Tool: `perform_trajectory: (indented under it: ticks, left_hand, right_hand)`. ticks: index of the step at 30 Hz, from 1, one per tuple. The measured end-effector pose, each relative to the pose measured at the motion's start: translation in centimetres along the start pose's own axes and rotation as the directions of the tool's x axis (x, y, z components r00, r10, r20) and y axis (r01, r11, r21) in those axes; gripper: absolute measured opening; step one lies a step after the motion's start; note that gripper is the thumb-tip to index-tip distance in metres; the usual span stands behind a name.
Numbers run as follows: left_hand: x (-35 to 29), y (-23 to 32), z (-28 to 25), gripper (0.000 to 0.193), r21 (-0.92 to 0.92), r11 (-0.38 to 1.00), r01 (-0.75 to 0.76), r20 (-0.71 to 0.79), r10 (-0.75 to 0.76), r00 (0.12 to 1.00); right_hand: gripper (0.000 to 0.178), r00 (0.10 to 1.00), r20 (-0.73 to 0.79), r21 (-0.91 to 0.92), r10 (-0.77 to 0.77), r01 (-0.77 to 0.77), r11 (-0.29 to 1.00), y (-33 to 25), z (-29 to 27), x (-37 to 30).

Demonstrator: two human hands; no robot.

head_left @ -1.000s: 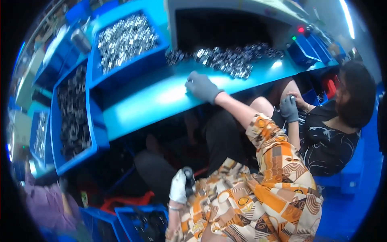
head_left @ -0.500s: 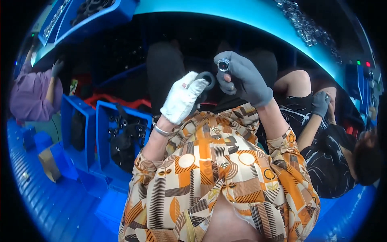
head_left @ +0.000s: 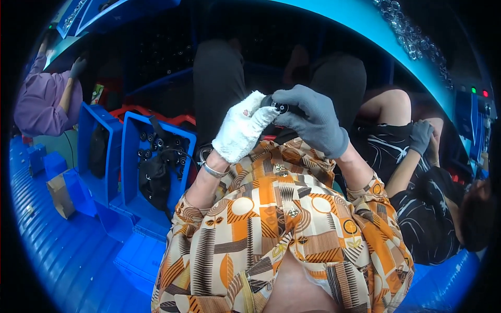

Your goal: The person retrieves metal hubs from a machine chute and assembles small wheels by inserting the metal hubs into rubber rings by hand.

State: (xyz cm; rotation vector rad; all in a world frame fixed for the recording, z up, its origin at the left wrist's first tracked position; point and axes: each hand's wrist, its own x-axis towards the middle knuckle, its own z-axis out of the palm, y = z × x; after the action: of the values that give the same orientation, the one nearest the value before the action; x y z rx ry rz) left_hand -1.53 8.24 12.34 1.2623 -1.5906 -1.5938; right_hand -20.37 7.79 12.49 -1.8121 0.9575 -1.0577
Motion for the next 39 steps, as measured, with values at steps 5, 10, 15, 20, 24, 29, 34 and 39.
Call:
perform_trajectory:
  ticks: [5, 10, 15, 20, 24, 29, 34, 39]
  left_hand:
    - [-0.6, -0.3, 0.3, 0.025, -0.076, 0.996, -0.037, -0.021, 0.035, 0.999]
    - [-1.3, -0.3, 0.4, 0.024, -0.059, 0.995, -0.077, 0.016, 0.078, 0.997]
    - [-1.5, -0.9, 0.6, 0.023, 0.001, 0.996, -0.089, 0.02, 0.089, 0.996]
    - [-1.4, -1.6, 0.7, 0.022, 0.067, 0.984, -0.165, 0.007, 0.165, 0.986]
    - [-1.2, -1.9, 1.2, 0.024, -0.093, 0.993, -0.079, -0.001, 0.08, 0.997]
    - [-1.5, -1.5, 1.8, 0.028, 0.084, 0.993, -0.077, -0.126, 0.088, 0.988]
    - [-2.1, -1.5, 2.3, 0.032, 0.186, 0.969, -0.163, -0.211, 0.201, 0.957]
    - [-2.1, -2.1, 2.5, 0.035, 0.232, 0.957, -0.172, -0.224, 0.224, 0.948]
  right_hand:
    - [0.03, 1.0, -0.01, 0.045, -0.005, 0.005, 0.999, 0.3, 0.6, -1.3]
    - [0.024, 0.966, -0.013, 0.498, 0.26, -0.219, 0.839, 0.5, 1.6, -2.6]
    - [0.022, 0.925, 0.022, 0.674, 0.38, -0.294, 0.678, 0.6, 2.2, -3.3]
    - [0.019, 0.896, 0.065, 0.759, 0.44, -0.33, 0.561, 0.5, 2.7, -3.5]
    - [0.019, 0.901, -0.006, 0.665, 0.433, -0.319, 0.675, 0.5, 3.1, -3.3]
    - [0.029, 0.823, -0.053, 0.688, 0.566, -0.38, 0.618, 0.3, 3.4, -2.7]
    - [0.043, 0.847, -0.002, 0.508, 0.532, -0.457, 0.73, 0.4, 2.9, -2.1]
    - [0.042, 0.847, 0.011, 0.493, 0.532, -0.467, 0.734, 0.2, 3.3, -2.1]
